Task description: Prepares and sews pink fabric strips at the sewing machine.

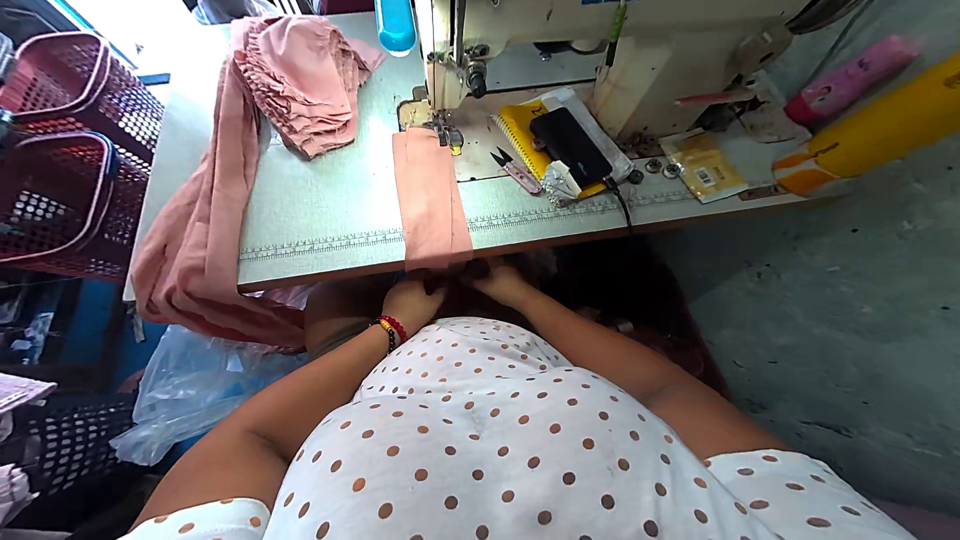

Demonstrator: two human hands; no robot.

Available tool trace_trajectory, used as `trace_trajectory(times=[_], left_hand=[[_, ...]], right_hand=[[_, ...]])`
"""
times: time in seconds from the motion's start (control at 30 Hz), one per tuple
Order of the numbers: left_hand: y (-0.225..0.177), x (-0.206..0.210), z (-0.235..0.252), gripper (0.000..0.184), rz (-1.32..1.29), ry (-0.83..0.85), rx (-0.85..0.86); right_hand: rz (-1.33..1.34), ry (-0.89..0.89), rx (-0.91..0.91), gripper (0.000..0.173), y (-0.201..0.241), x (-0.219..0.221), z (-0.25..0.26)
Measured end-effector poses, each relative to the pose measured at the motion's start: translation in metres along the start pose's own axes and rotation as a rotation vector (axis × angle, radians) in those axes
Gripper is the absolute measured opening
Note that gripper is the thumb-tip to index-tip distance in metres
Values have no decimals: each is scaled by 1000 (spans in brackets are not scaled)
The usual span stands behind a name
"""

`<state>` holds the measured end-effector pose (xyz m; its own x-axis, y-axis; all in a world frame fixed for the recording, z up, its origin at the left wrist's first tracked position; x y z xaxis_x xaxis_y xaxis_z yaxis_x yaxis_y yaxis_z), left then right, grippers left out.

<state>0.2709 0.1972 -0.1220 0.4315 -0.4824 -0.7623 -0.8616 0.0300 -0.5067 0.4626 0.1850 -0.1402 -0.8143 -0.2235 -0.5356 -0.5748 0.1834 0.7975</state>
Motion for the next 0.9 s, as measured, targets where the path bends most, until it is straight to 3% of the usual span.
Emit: trace_trajectory(times=[0.17,0.27,0.37,0.47,0.63,0.77,0.83,0.9], left_hand=[[-2,-8,-2,50,138,-17,-12],[-1,-11,-4,48,257,-27,37],[1,-12,-8,34,297,-65,130],[11,-15,-14,23,130,-128,258],[48,-23,-32,19,-380,-176,190],[54,-44,-73,14,-783,-171,171],[41,-72,-102,16,-726,-238,270],[25,-107,-130,26,-466,-379,402]], right_hand=[[242,148,-197,23,24,18,4],[396,179,-295,16,28,27,0],[427,172,-306,14,30,27,-4],[477,173,-320,14,30,21,-9],[580,281,-299,11,32,20,-16],[544,486,-305,14,55,17,-26],[420,543,-368,17,77,10,-32],[281,546,-485,18,106,2,-40]])
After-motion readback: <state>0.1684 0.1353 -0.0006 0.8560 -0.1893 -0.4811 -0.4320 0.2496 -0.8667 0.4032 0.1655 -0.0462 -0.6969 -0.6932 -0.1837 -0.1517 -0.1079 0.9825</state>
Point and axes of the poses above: each hand's wrist, its own z-axis towards the middle knuckle, its own x-axis out of the palm, y = z × x, the point moved 4 cm from there along z, towards the middle knuckle
